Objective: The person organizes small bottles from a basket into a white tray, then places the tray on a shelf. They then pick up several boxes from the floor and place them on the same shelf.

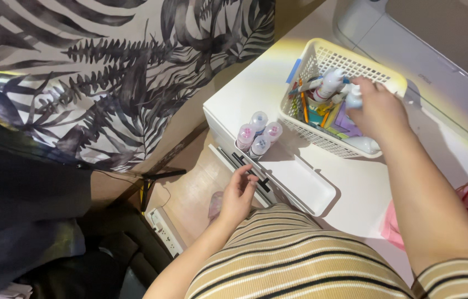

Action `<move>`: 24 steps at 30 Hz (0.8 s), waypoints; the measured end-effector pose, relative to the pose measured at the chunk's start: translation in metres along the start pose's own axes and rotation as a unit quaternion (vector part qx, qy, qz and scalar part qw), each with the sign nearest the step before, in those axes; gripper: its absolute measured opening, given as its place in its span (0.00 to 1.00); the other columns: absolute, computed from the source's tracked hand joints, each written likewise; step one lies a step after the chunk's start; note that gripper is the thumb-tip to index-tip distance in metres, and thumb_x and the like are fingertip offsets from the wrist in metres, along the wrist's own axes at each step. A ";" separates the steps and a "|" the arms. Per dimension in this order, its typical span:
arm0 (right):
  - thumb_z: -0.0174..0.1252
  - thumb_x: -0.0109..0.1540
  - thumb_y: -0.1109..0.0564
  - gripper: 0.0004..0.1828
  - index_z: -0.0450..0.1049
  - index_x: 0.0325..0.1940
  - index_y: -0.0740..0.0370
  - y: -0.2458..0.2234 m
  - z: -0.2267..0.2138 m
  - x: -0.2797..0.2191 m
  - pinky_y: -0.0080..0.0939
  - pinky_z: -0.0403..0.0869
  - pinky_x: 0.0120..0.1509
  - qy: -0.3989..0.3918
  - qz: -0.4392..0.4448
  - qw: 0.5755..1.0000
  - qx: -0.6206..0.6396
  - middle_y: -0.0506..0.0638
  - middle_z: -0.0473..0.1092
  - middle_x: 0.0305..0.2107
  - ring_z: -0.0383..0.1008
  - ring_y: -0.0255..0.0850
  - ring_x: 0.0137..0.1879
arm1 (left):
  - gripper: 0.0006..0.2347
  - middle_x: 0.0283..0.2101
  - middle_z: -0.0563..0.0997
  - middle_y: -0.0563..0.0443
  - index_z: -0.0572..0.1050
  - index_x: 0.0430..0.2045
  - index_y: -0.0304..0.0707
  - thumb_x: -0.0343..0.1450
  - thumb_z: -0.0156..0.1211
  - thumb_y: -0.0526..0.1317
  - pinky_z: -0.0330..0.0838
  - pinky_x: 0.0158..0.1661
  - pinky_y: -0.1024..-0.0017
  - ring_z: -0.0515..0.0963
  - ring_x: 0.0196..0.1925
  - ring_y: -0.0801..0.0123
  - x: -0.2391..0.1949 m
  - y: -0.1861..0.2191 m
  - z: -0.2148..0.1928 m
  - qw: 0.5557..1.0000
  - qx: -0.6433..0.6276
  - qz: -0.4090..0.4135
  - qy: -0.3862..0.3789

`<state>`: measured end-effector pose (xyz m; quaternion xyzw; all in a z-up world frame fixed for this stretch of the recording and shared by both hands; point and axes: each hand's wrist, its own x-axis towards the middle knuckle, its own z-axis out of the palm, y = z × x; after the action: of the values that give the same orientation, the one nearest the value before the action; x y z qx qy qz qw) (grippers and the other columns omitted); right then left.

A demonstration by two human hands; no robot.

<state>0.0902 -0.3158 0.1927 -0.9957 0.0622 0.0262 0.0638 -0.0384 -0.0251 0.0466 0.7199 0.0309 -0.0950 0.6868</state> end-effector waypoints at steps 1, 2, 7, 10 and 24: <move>0.55 0.49 0.55 0.35 0.60 0.62 0.53 -0.006 -0.007 -0.013 0.53 0.64 0.51 0.000 -0.003 1.000 0.000 0.65 0.65 0.46 0.66 0.62 0.50 | 0.14 0.34 0.77 0.58 0.66 0.48 0.46 0.68 0.50 0.37 0.68 0.38 0.79 0.73 0.33 0.79 0.001 -0.002 0.001 1.000 -0.001 0.000 0.003; 0.58 0.49 0.53 0.32 0.63 0.58 0.54 -0.011 -0.014 -0.026 0.52 0.63 0.50 0.055 -0.022 0.997 0.058 0.63 0.66 0.46 0.66 0.60 0.49 | 0.14 0.34 0.77 0.58 0.66 0.48 0.45 0.67 0.49 0.36 0.69 0.37 0.79 0.73 0.32 0.79 0.001 -0.003 0.002 1.000 -0.002 -0.006 -0.002; 0.67 0.47 0.63 0.27 0.65 0.48 0.54 -0.027 0.026 -0.061 0.30 0.64 0.39 0.049 -0.066 0.922 0.379 0.45 0.66 0.35 0.62 0.32 0.35 | 0.15 0.36 0.76 0.59 0.65 0.48 0.46 0.67 0.48 0.38 0.68 0.36 0.75 0.73 0.30 0.76 0.003 -0.001 0.004 0.999 0.028 -0.025 -0.028; 0.72 0.39 0.63 0.34 0.68 0.47 0.66 -0.042 0.086 -0.071 0.42 0.70 0.50 0.005 -0.097 0.870 0.484 0.58 0.66 0.36 0.66 0.44 0.45 | 0.18 0.34 0.77 0.49 0.66 0.50 0.42 0.65 0.52 0.31 0.71 0.31 0.79 0.76 0.32 0.71 0.006 -0.011 0.007 0.999 -0.028 0.002 -0.045; 0.72 0.41 0.49 0.30 0.68 0.42 0.55 -0.069 0.174 -0.080 0.37 0.74 0.47 0.092 -0.204 0.944 0.242 0.49 0.68 0.37 0.72 0.43 0.46 | 0.18 0.36 0.77 0.48 0.67 0.50 0.42 0.66 0.52 0.33 0.72 0.33 0.77 0.76 0.36 0.69 0.007 -0.003 -0.007 0.996 -0.003 -0.027 -0.081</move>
<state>0.0118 -0.2157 0.0337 -0.9396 -0.1325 -0.0953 0.3010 -0.0314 -0.0181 0.0426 0.7070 -0.0055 -0.1712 0.6861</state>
